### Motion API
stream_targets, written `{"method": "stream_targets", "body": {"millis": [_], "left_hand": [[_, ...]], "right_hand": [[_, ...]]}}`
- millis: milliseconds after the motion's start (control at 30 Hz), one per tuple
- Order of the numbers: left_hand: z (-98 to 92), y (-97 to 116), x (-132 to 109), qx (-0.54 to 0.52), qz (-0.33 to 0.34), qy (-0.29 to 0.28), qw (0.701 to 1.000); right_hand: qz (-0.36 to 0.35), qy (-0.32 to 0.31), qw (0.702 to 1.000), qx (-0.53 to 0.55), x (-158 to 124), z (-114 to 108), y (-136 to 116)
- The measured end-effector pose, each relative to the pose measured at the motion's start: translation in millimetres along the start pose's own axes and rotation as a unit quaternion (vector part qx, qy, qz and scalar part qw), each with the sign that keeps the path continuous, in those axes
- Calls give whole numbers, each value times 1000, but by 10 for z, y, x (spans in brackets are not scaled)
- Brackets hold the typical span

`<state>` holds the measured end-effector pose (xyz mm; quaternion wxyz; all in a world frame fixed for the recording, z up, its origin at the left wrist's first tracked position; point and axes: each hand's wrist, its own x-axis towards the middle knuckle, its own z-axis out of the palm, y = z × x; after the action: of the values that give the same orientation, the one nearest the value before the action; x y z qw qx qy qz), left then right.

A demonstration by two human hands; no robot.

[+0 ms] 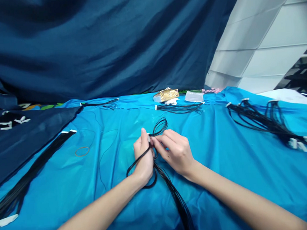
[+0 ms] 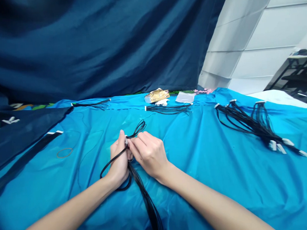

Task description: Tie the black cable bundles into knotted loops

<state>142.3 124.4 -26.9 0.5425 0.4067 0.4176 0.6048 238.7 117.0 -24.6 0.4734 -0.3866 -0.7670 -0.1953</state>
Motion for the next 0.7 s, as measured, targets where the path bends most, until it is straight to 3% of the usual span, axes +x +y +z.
{"method": "stream_targets", "body": {"millis": [167, 300, 700], "left_hand": [[-6, -8, -11, 23, 21, 10, 999], [-6, -10, -20, 41, 34, 25, 998], [0, -23, -20, 21, 31, 30, 999]], "right_hand": [[102, 16, 991, 86, -8, 46, -74], [134, 31, 985, 107, -7, 44, -127], [52, 37, 998, 24, -17, 68, -85]]}}
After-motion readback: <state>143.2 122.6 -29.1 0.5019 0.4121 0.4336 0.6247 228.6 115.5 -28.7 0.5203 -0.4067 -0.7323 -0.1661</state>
